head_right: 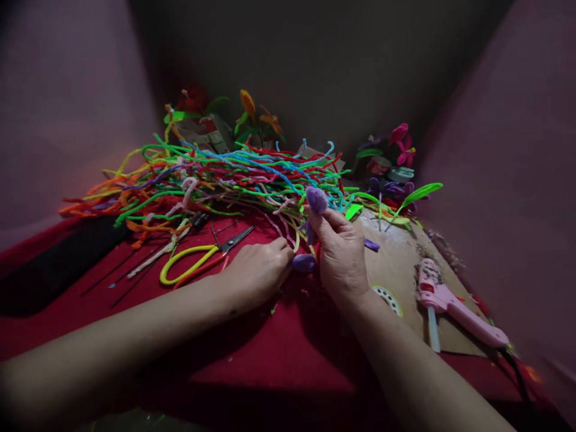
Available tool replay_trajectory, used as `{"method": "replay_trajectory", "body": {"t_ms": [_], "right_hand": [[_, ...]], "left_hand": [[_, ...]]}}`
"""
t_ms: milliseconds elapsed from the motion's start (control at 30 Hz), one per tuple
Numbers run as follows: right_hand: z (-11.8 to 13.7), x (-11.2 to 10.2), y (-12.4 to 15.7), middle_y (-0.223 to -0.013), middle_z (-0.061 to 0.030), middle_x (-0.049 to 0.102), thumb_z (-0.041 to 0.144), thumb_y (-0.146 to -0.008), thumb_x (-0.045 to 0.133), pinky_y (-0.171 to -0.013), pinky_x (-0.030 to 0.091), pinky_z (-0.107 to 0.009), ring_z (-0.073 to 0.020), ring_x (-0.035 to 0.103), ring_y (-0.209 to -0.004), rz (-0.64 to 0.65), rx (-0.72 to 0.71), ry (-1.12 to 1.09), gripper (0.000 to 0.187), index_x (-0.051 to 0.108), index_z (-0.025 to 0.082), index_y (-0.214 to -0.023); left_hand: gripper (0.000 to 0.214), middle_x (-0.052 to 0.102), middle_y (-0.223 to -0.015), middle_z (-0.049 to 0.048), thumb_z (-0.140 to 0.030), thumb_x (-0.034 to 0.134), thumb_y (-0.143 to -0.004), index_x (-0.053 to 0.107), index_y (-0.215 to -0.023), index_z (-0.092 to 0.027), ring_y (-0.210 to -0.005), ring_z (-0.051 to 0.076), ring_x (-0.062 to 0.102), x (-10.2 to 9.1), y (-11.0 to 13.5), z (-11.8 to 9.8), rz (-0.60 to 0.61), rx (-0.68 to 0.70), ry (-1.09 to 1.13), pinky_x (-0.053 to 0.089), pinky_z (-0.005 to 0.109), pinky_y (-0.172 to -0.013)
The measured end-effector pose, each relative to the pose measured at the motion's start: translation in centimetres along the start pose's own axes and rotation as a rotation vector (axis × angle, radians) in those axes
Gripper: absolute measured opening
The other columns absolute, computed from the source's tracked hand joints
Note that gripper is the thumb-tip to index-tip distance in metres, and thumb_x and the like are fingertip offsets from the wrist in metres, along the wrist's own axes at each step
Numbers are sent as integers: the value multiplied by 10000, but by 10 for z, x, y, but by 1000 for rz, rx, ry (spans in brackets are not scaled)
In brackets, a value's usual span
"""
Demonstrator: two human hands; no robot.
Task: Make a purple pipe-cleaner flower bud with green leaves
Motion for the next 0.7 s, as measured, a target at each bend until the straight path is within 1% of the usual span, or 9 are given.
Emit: {"method": "replay_trajectory", "body": {"t_ms": [67,133,167,267,367,400,467,567,700], "right_hand": [[-6,3,-1,-632,48,541,292,-675,705,-534,335,-228,-77,422,-553,33,67,-79,114,694,210,-753],[-14,5,-1,-655,40,562,287,-652,724,-543,351,-228,-79,434,-560,55,161,-148,138,694,204,-759],[-19,6,-1,-665,34,574,292,-647,728,-548,362,-228,-83,443,-564,59,203,-177,151,692,201,-761],[-29,8,-1,-686,15,611,307,-647,729,-563,392,-233,-102,489,-591,54,269,-238,172,687,196,-771],[-35,11,2,-719,5,646,277,-635,734,-594,423,-234,-107,529,-618,62,333,-284,170,689,186,-772],[-36,12,4,-723,2,654,265,-627,739,-597,433,-236,-110,541,-621,66,363,-303,171,691,182,-768],[-37,15,8,-725,-7,667,241,-612,750,-593,446,-235,-115,563,-623,70,410,-339,173,697,173,-762],[-36,19,12,-708,-18,675,208,-601,762,-587,455,-231,-113,576,-603,83,441,-381,175,706,159,-760],[-35,23,14,-709,-26,675,219,-637,745,-584,455,-249,-114,565,-570,137,440,-402,177,711,166,-802]], "left_hand": [[213,619,-828,89,-196,429,-823,638,-837,-156,-643,184,605,-11,5,8,-46,-4,49,430,274,-554],[192,612,-715,66,-207,481,-790,645,-703,-158,-607,170,573,-24,10,22,-60,-45,188,406,264,-549],[193,576,-604,33,-213,510,-767,629,-623,-164,-548,146,535,-32,13,31,-71,-82,305,380,243,-520],[163,495,-512,-22,-238,550,-741,616,-614,-159,-462,88,425,-48,19,54,-80,-190,795,305,192,-436],[163,439,-493,-45,-270,557,-749,595,-657,-141,-425,59,343,-55,20,65,-269,-296,1150,253,174,-395],[155,436,-499,-48,-262,561,-750,584,-660,-138,-427,54,337,-53,19,64,-316,-311,1201,253,169,-395],[131,449,-514,-51,-242,553,-762,586,-690,-138,-437,53,346,-46,16,57,-328,-300,1236,279,166,-410],[127,491,-544,-46,-255,542,-779,598,-742,-146,-462,63,390,-32,11,46,-325,-267,1209,336,178,-453],[134,605,-684,-2,-254,524,-797,606,-768,-152,-623,104,515,-21,13,45,-368,-282,1132,419,207,-596]]}}
Point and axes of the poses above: each hand's wrist, its own y-axis away from the middle knuckle, its own x-axis out of the palm, z = x × y, the point moved 5 cm from there along -y, towards the middle knuckle
